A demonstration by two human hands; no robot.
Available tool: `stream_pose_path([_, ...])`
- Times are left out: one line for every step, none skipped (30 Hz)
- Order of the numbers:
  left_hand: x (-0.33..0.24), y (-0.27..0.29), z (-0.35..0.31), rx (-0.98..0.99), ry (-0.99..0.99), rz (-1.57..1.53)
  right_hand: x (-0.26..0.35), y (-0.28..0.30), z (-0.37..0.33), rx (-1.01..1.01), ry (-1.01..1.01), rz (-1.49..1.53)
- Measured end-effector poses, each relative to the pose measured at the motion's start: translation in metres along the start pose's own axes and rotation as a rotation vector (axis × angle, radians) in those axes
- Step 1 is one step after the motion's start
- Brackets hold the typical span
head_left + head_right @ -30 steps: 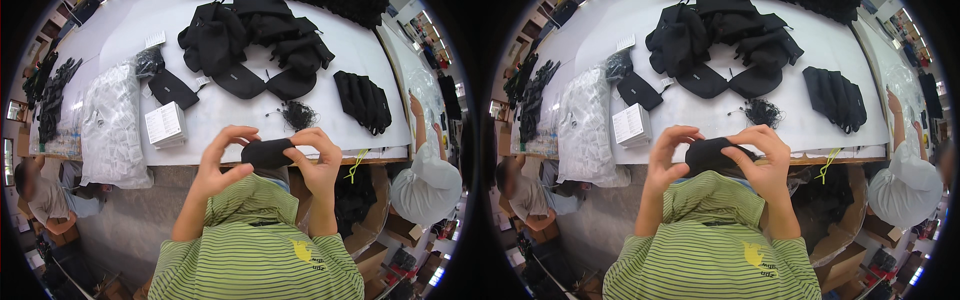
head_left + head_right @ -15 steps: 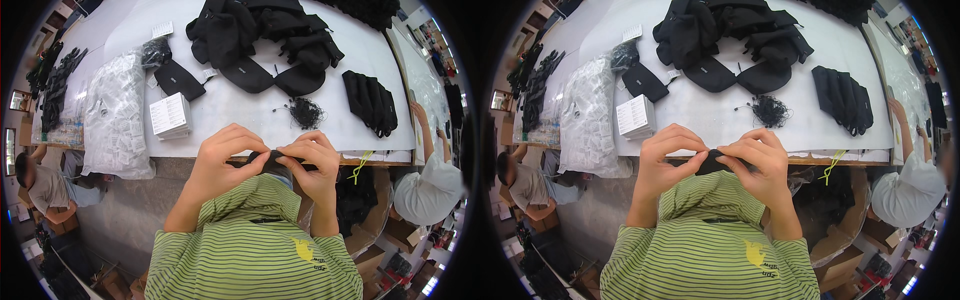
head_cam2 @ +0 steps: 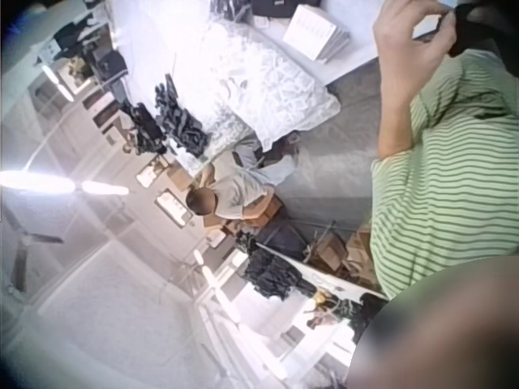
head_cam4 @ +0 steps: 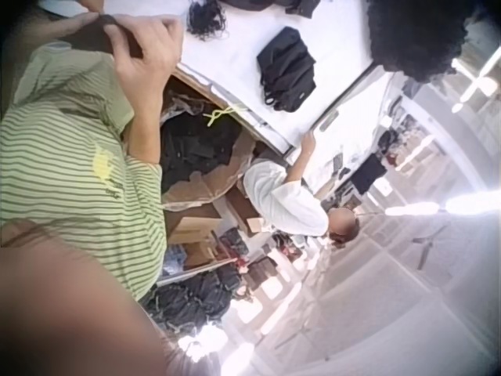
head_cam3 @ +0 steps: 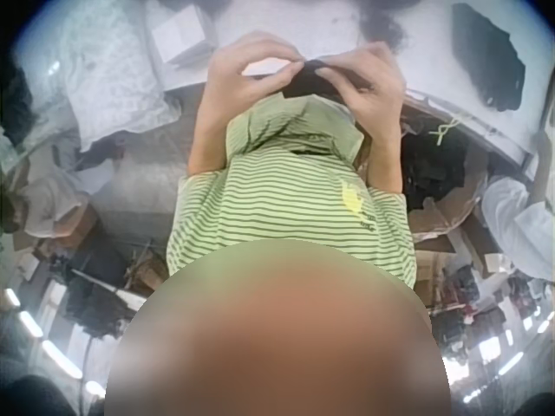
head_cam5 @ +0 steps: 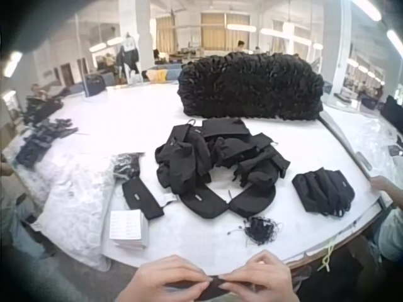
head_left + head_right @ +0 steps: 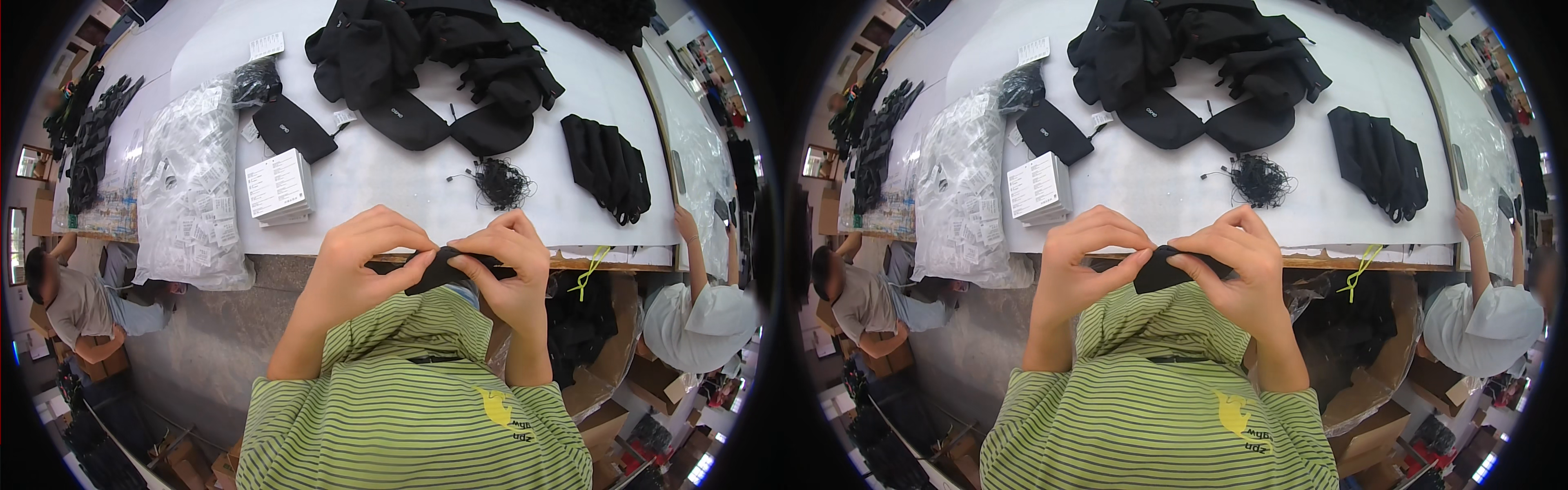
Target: Attaching small tags and components to black fabric pouches at a manufacturing workstation.
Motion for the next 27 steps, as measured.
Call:
stream_pose_path([0.001,0.001,0.0,0.0,0.0,0.0,0.0,-0.001,0.0,0.014,0.01,-0.004])
stream_pose_path([0.001,0.001,0.0,0.006,-0.003,0.008,0.001,-0.001,0.0,0.015,0.01,-0.004])
stream_pose_path([0.002,0.0,0.0,0.013,-0.006,0.016,0.001,-0.001,0.0,0.019,0.003,0.003])
stream_pose_path([0.002,0.0,0.0,0.013,-0.005,0.016,0.0,-0.002,0.0,0.024,-0.003,0.011])
stream_pose_path([0.003,0.0,0.001,0.018,0.023,-0.01,0.0,-0.002,0.0,0.024,-0.004,0.011])
stream_pose_path([0.004,0.0,0.0,0.024,0.051,-0.035,-0.001,-0.001,-0.001,0.028,-0.01,0.001])
stream_pose_path([0.003,0.0,0.0,0.024,0.052,-0.036,-0.001,-0.001,-0.001,0.032,-0.016,-0.008])
stream_pose_path([0.002,0.001,0.0,0.032,0.053,-0.042,-0.001,-0.001,-0.001,0.032,-0.017,-0.008])
stream_pose_path([0.001,0.001,0.0,0.04,0.054,-0.049,0.0,-0.001,-0.001,0.038,-0.015,-0.012])
stream_pose_path([0.002,0.001,0.0,0.04,0.054,-0.049,0.0,-0.001,-0.001,0.043,-0.014,-0.015])
stream_pose_path([0.003,0.0,-0.001,0.042,0.055,-0.043,0.0,-0.002,-0.001,0.044,-0.014,-0.015])
stream_pose_path([0.004,0.0,-0.001,0.042,0.056,-0.036,0.0,-0.002,-0.001,0.05,-0.013,-0.014])
stream_pose_path([0.004,0.0,-0.001,0.041,0.055,-0.036,0.0,-0.003,-0.001,0.055,-0.013,-0.012])
stream_pose_path([0.003,0.0,-0.001,0.04,0.042,-0.027,0.0,-0.003,0.0,0.056,-0.012,-0.012])
stream_pose_path([0.004,0.0,-0.001,0.04,0.03,-0.019,0.0,-0.004,-0.001,0.055,-0.014,-0.008])
stream_pose_path([0.005,0.0,-0.001,0.04,0.03,-0.02,0.0,-0.005,-0.001,0.055,-0.015,-0.004])
stream_pose_path([0.006,0.0,-0.001,0.044,0.028,-0.028,0.0,-0.005,-0.001,0.056,-0.016,-0.004])
stream_pose_path([0.008,0.0,-0.001,0.048,0.027,-0.036,0.0,-0.005,-0.001,0.061,-0.017,0.001])
stream_pose_path([0.01,-0.001,-0.002,0.048,0.028,-0.036,0.0,-0.005,-0.001,0.066,-0.019,0.007])
stream_pose_path([0.013,-0.001,-0.002,0.061,0.057,-0.078,0.0,-0.005,-0.001,0.067,-0.019,0.008])
stream_pose_path([0.015,-0.002,-0.002,0.075,0.087,-0.121,0.0,-0.005,-0.001,0.071,-0.025,0.01])
stream_pose_path([0.015,-0.001,-0.002,0.074,0.088,-0.121,0.0,-0.005,-0.001,0.076,-0.03,0.013])
stream_pose_path([0.016,-0.001,-0.003,0.088,0.102,-0.13,0.0,-0.005,-0.001,0.077,-0.03,0.014])
stream_pose_path([0.018,-0.001,-0.002,0.105,0.115,-0.139,-0.001,-0.005,-0.001,0.083,-0.028,0.019])
stream_pose_path([0.018,-0.001,-0.002,0.106,0.115,-0.14,-0.001,-0.005,-0.001,0.09,-0.025,0.024])
stream_pose_path([0.017,0.0,-0.002,0.113,0.13,-0.142,-0.002,-0.005,-0.001,0.09,-0.026,0.023])
stream_pose_path([0.016,0.001,-0.001,0.12,0.146,-0.143,-0.002,-0.005,0.0,0.082,-0.033,0.012])
Point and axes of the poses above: each hand's wrist, its own z-axis towards the middle knuckle, its own y-axis out of the back of the hand, x = y × z, the point moved 4 cm from there along z, towards the middle knuckle, and after that the axes turned 11 degrees about y, right-handed, at the moved point
